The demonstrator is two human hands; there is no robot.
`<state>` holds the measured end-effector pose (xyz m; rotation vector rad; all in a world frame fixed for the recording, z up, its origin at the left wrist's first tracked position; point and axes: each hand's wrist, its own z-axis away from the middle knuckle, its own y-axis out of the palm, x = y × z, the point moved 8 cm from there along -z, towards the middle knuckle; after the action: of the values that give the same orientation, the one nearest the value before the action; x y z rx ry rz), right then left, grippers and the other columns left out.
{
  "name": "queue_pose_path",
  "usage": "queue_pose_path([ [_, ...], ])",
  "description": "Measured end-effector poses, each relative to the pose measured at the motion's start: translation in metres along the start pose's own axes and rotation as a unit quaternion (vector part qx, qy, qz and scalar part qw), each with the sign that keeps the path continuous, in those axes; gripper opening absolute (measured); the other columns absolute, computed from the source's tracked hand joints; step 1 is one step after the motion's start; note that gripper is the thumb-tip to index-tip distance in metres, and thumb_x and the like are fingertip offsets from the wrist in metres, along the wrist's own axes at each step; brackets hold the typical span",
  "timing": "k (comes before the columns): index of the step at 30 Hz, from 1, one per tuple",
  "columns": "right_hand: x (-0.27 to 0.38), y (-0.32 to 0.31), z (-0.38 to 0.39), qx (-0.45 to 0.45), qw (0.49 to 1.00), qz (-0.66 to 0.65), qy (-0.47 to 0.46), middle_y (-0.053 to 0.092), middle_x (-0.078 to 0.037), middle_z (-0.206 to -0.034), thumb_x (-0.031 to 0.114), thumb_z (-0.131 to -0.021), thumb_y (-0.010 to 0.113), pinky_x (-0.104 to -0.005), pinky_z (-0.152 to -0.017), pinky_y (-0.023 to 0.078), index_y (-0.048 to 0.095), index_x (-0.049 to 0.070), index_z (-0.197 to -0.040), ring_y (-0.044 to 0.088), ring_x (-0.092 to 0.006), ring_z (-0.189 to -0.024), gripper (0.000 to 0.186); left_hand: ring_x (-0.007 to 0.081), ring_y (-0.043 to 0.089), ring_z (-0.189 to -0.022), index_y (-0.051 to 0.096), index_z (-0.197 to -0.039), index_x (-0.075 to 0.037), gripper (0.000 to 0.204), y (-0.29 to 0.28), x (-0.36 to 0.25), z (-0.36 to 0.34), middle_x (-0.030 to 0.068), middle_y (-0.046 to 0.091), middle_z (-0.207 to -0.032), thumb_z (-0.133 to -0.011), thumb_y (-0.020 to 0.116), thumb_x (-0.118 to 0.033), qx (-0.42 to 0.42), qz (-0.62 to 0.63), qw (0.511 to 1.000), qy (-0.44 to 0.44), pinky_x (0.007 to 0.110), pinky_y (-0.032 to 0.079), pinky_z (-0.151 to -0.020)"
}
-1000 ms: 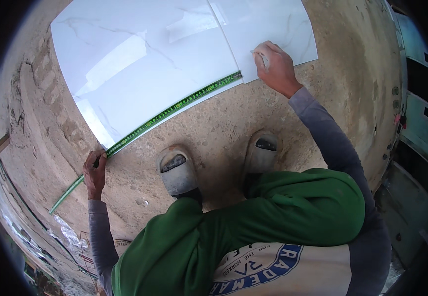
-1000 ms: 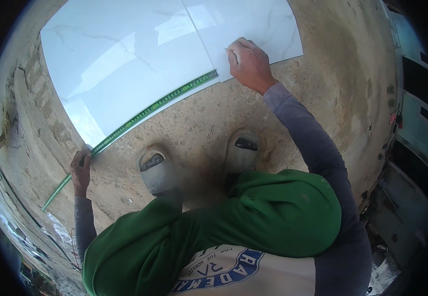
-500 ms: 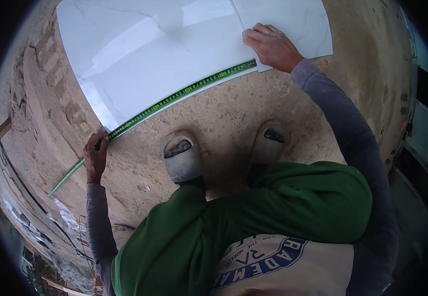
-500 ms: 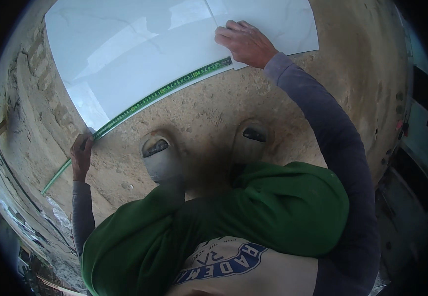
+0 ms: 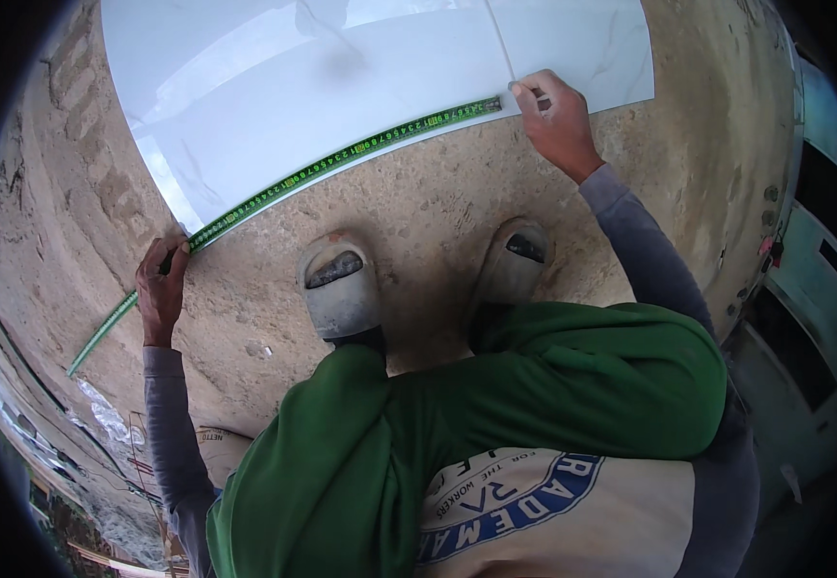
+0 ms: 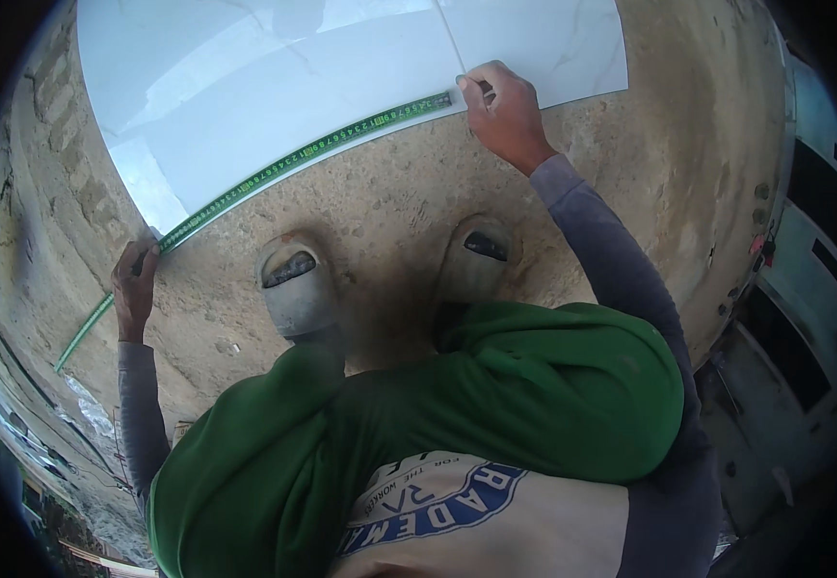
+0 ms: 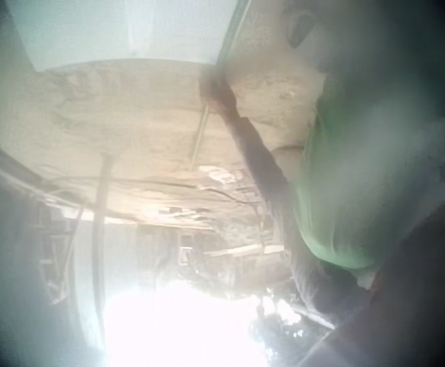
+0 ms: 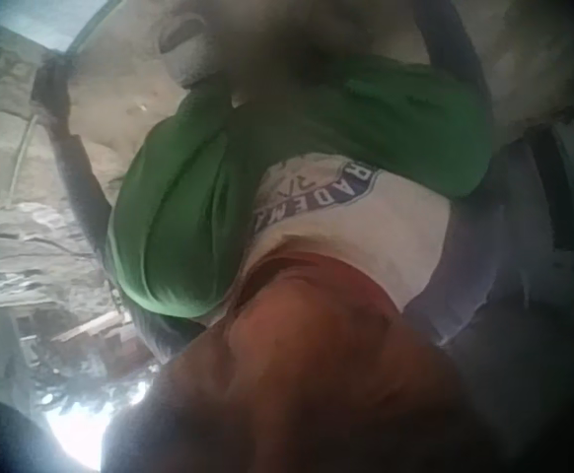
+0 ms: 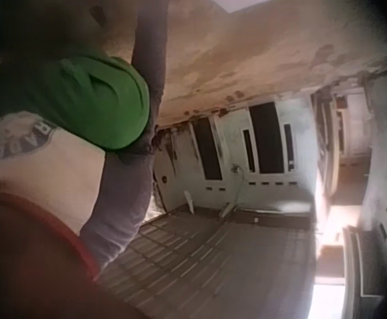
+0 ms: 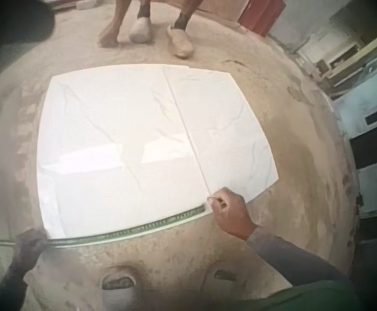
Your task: The person holds a green tape measure to check the dimensions of a white tile on the floor, marks the tile with a pencil, and picks up other pieces of tile.
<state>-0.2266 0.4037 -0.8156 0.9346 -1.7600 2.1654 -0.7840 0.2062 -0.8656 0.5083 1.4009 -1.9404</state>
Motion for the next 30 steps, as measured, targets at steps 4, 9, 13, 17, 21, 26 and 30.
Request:
queue_pose_path([
  [4, -0.035, 0.016, 0.031, 0.001, 0.968, -0.105, 0.226, 0.072, -0.005, -0.086, 0.023, -0.103, 0.071, -0.0274, -0.072, 0.056, 0.075, -0.004, -0.105, 0.066, -0.0103, -0.076, 0.027, 0.0184, 0.062, -0.082, 0.073, -0.108, -0.001, 0.013, 0.002, 0.002, 0.000, 0.0080, 0.066, -0.091, -0.101, 0.069, -0.011, 0.002, -0.007, 1.000, -0.003, 0.033, 0.050, -0.075],
  [9, -0.050, 0.027, 0.042, -0.035, 0.931, -0.236, 0.278, 0.072, -0.005, -0.086, 0.024, -0.102, 0.073, -0.0257, -0.071, 0.056, 0.077, -0.007, -0.113, 0.066, -0.0100, -0.076, 0.034, 0.0164, 0.061, -0.081, 0.073, -0.108, -0.001, 0.012, 0.002, 0.006, 0.000, 0.0068, 0.067, -0.091, -0.101, 0.069, -0.011, 0.018, -0.029, 0.999, -0.036, 0.033, 0.050, -0.074],
  [13, -0.045, 0.029, 0.037, -0.053, 0.929, -0.243, 0.274, 0.071, -0.004, -0.079, 0.024, -0.099, 0.074, -0.0267, -0.065, 0.052, 0.078, -0.008, -0.110, 0.062, -0.0086, -0.070, 0.034, 0.0164, 0.060, -0.081, 0.073, -0.108, -0.002, 0.012, 0.003, 0.002, -0.001, 0.0062, 0.067, -0.091, -0.101, 0.070, -0.011, 0.005, -0.012, 1.000, -0.027, 0.032, 0.049, -0.074],
  [17, -0.034, 0.023, 0.034, -0.076, 0.961, -0.127, 0.235, 0.072, -0.007, -0.073, 0.023, -0.097, 0.073, -0.0301, -0.061, 0.049, 0.078, -0.008, -0.106, 0.059, -0.0089, -0.064, 0.033, 0.0166, 0.062, -0.082, 0.073, -0.108, -0.002, 0.011, 0.006, -0.012, -0.006, 0.0070, 0.068, -0.092, -0.100, 0.071, -0.010, 0.003, 0.006, 1.000, -0.020, 0.033, 0.051, -0.075],
  [21, -0.020, 0.035, 0.025, -0.063, 0.964, -0.093, 0.242, 0.073, -0.010, -0.074, 0.022, -0.097, 0.073, -0.0322, -0.064, 0.051, 0.078, -0.008, -0.107, 0.061, -0.0109, -0.066, 0.032, 0.0187, 0.065, -0.081, 0.074, -0.105, -0.001, 0.010, -0.005, 0.005, 0.010, 0.0088, 0.070, -0.091, -0.099, 0.071, -0.009, 0.008, -0.004, 0.998, -0.055, 0.035, 0.052, -0.075],
  [26, -0.034, 0.030, 0.030, -0.078, 0.967, -0.069, 0.231, 0.074, -0.006, -0.081, 0.022, -0.099, 0.073, -0.0273, -0.069, 0.051, 0.078, -0.009, -0.110, 0.064, -0.0098, -0.075, 0.033, 0.0303, 0.070, -0.083, 0.077, -0.106, -0.004, 0.017, -0.011, -0.011, -0.005, 0.0136, 0.072, -0.094, -0.096, 0.073, -0.017, -0.003, -0.013, 1.000, 0.014, 0.039, 0.055, -0.078],
  [30, -0.034, 0.041, 0.031, -0.046, 0.963, -0.088, 0.250, 0.072, -0.006, -0.081, 0.023, -0.100, 0.073, -0.0272, -0.068, 0.051, 0.077, -0.009, -0.113, 0.064, -0.0105, -0.074, 0.035, 0.0324, 0.072, -0.085, 0.078, -0.105, -0.003, 0.022, -0.009, 0.006, 0.003, 0.0134, 0.074, -0.098, -0.098, 0.071, -0.023, 0.000, -0.012, 1.000, 0.002, 0.042, 0.058, -0.079],
])
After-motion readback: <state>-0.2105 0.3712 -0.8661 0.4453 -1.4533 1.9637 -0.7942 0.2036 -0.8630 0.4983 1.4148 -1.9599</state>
